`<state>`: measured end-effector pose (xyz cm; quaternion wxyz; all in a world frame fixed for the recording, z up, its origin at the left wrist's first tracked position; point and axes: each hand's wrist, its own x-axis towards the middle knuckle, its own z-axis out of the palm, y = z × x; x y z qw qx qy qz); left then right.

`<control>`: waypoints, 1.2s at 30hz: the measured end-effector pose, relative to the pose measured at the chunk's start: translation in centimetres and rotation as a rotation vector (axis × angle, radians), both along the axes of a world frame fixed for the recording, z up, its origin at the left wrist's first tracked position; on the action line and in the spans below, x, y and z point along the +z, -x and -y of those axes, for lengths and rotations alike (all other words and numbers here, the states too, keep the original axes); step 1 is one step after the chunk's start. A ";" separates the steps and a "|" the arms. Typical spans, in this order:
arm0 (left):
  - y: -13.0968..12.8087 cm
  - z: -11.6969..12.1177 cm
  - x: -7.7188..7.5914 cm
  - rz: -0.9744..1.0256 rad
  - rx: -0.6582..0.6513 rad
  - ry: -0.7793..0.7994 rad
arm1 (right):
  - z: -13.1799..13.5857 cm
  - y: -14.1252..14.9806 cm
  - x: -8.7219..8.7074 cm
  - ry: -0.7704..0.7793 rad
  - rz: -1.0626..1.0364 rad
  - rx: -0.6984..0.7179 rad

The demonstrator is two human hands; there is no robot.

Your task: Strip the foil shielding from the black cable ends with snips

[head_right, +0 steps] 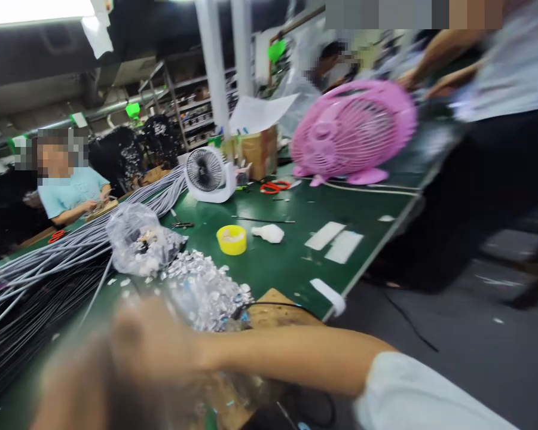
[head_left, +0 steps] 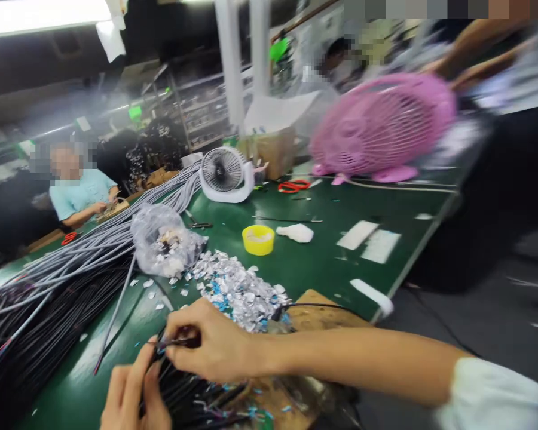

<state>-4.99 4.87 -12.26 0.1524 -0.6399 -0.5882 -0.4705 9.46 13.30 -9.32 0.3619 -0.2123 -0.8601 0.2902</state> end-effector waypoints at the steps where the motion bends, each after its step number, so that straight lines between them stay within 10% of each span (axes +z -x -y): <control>1: -0.2 0.1 0.1 -0.012 0.016 -0.001 | 0.5 -0.1 -0.2 -0.116 -0.013 -0.007; 6: -0.2 -0.2 1.5 -0.082 0.051 -0.019 | 2.4 -0.7 -1.1 -0.446 -0.124 0.157; 13: -0.1 0.9 2.8 -0.085 -0.073 -0.020 | 0.4 -0.5 0.5 -0.036 -0.288 -0.048; 36: 0.4 1.4 2.3 -0.172 -0.103 -0.017 | 0.3 -0.4 1.3 0.025 -0.227 0.144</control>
